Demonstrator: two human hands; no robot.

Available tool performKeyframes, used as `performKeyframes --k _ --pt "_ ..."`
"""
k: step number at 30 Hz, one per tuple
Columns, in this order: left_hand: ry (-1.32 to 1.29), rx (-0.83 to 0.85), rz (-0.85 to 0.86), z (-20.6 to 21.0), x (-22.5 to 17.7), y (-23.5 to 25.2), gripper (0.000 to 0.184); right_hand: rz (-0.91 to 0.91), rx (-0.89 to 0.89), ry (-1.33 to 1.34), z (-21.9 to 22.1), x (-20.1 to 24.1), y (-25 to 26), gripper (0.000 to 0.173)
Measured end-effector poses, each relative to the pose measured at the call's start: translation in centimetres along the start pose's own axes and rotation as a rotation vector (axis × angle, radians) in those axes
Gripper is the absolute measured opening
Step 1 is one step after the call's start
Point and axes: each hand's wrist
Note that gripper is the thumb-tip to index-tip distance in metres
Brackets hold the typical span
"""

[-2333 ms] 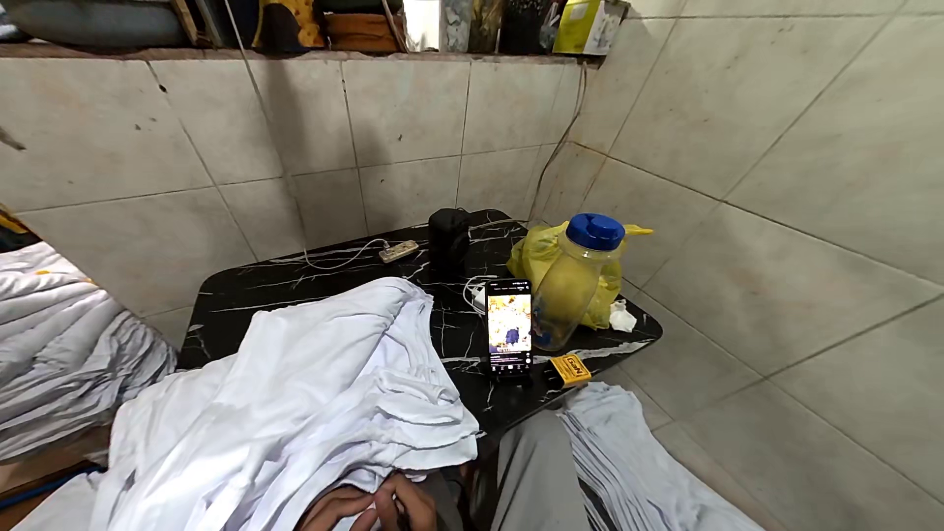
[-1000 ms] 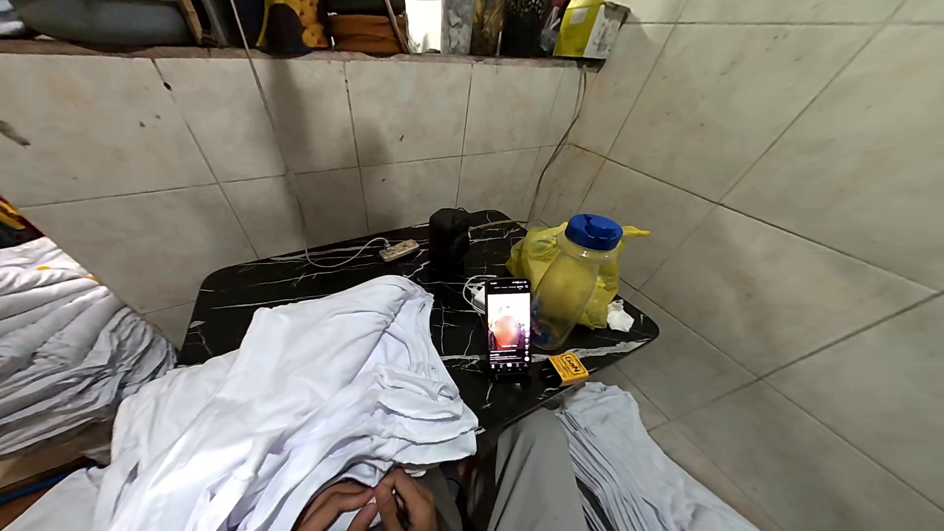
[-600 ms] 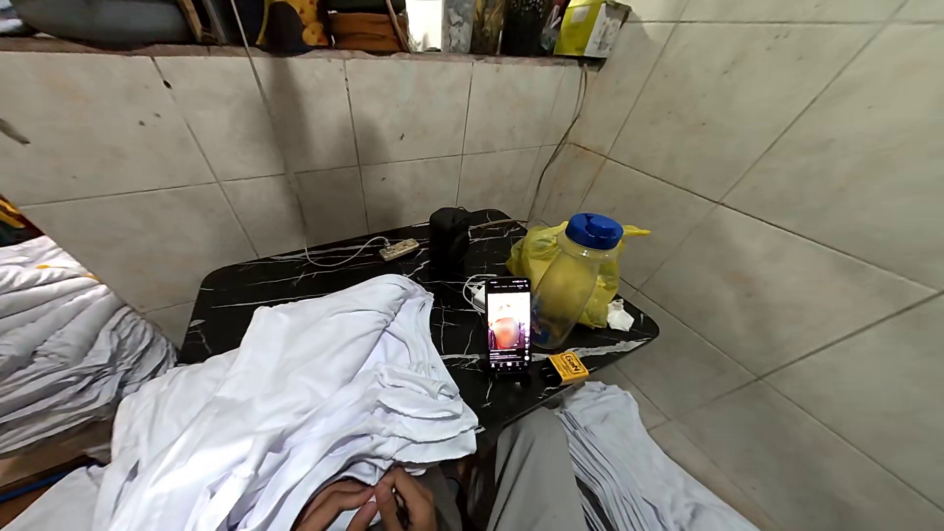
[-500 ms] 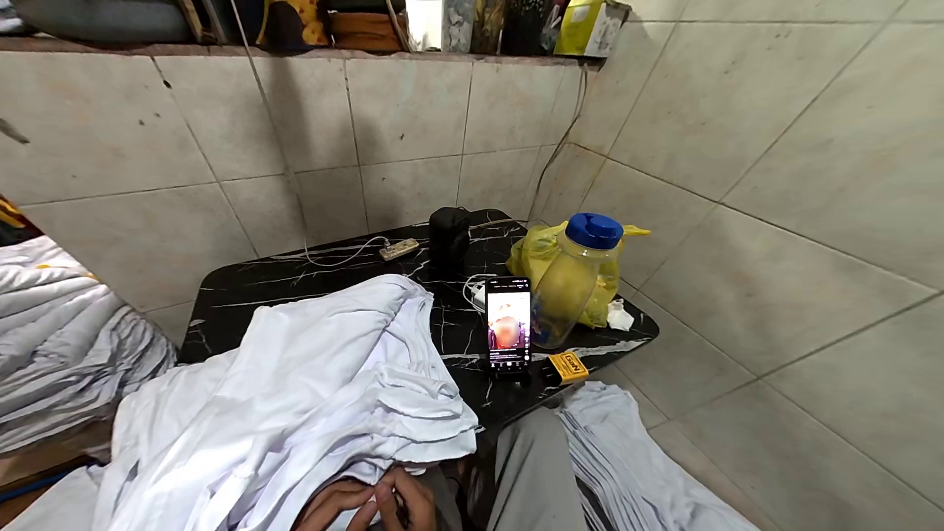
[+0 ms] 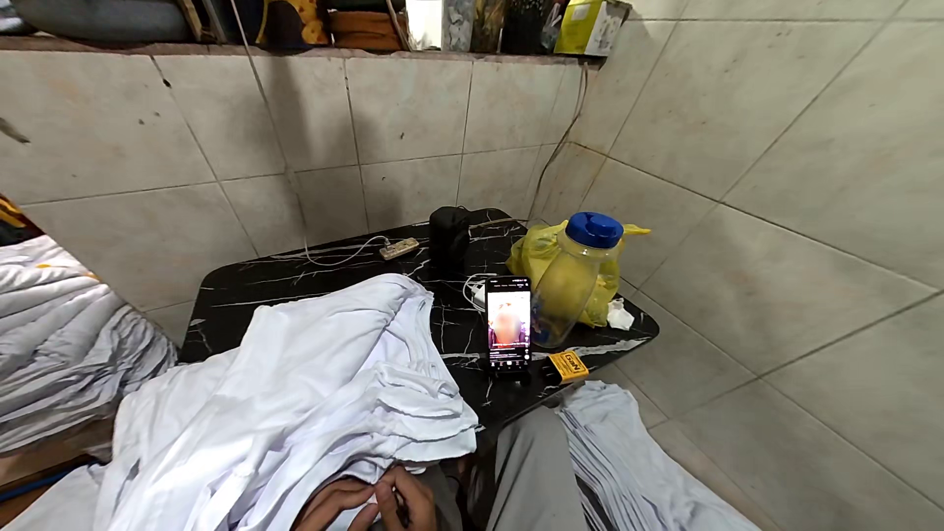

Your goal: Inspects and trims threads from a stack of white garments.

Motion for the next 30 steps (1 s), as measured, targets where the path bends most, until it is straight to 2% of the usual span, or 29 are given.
performKeyframes --k 10,18,30 --pt "-0.005 0.014 -0.010 -0.3 0.0 -0.1 0.020 0.035 -0.003 0.010 -0.1 0.1 0.0 0.023" --pt "-0.008 -0.115 0.003 1.0 -0.2 -0.2 0.009 0.048 -0.001 0.027 -0.2 0.1 0.0 0.022" --pt "0.101 -0.122 -0.046 1.1 -0.5 0.0 0.007 0.042 -0.005 0.023 -0.1 0.3 0.1 0.021"
Point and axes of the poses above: each hand's wrist, its own y-axis towards the middle knuckle, its own z-axis out of the palm, x = y × z, and after that the axes turned 8 degrees about -x, right-handed
